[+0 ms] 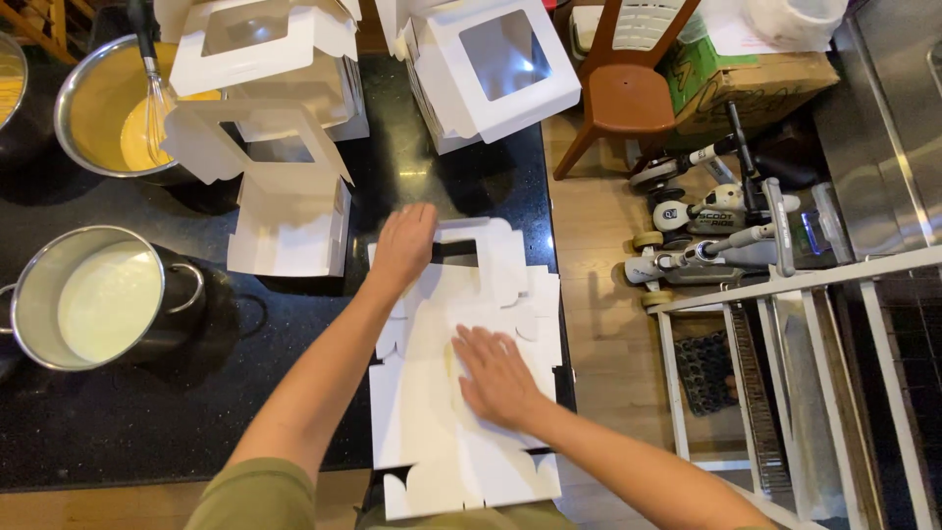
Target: The person folds flat white cardboard bakery boxes with clear windows into open boxes on a black countertop, pressing creases and tucking tabs, and stacks the finished boxes beside the bowls of batter.
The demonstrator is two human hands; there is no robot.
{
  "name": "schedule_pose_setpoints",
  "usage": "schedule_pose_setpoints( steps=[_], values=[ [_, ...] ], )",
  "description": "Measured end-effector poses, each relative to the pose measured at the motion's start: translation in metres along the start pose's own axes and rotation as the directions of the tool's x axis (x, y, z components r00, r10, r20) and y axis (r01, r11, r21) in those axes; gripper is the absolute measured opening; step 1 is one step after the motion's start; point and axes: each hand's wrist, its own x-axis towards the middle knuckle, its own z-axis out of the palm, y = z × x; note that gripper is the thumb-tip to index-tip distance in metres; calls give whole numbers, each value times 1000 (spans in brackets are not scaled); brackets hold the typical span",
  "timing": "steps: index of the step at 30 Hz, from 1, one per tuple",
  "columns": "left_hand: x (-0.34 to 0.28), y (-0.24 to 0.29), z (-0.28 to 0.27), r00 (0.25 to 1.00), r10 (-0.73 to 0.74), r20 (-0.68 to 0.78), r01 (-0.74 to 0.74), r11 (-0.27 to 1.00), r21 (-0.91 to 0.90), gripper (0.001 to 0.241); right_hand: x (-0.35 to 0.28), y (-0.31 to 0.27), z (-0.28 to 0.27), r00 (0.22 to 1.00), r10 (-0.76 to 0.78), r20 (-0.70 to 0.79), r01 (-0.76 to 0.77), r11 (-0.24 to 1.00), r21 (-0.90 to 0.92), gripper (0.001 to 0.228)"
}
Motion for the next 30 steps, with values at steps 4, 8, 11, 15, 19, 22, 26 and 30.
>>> schedule_pose_setpoints(
  steps=[4, 8, 11, 15, 19, 22, 26, 30],
  values=[
    [4, 17, -49, 998, 63, -1, -63, 998, 13, 3, -1, -5, -4, 998, -51, 38, 50, 999, 22, 72],
    [-24, 44, -96, 986, 151, 65, -146, 986, -76, 7, 10, -2, -7, 998, -32, 61, 31, 999, 22, 81],
    [-67, 70, -113, 968, 229, 106, -212, 966, -149, 22, 17, -8, -18, 988, 28, 150, -29, 1000, 9, 80],
    [-145, 93, -105, 914, 398, 85, -352, 878, -325, 36, 5, 8, 13, 989, 21, 145, -38, 993, 116, 80],
    [-169, 98, -97, 886, 463, 31, -427, 839, -337, 37, -9, 35, 65, 992, -125, -22, 127, 984, 123, 82],
    [-149, 88, -100, 917, 399, -16, -386, 873, -298, 36, -26, 8, 29, 991, -131, 22, 130, 991, 29, 89],
    [-94, 66, -120, 988, 140, -63, -146, 984, -98, 32, -55, -45, -32, 935, -211, 285, 178, 975, 134, 107],
    [-59, 52, -111, 1000, -11, -28, 9, 998, -64, 34, -83, -42, -18, 832, -257, 492, 290, 957, 9, 114]
  ],
)
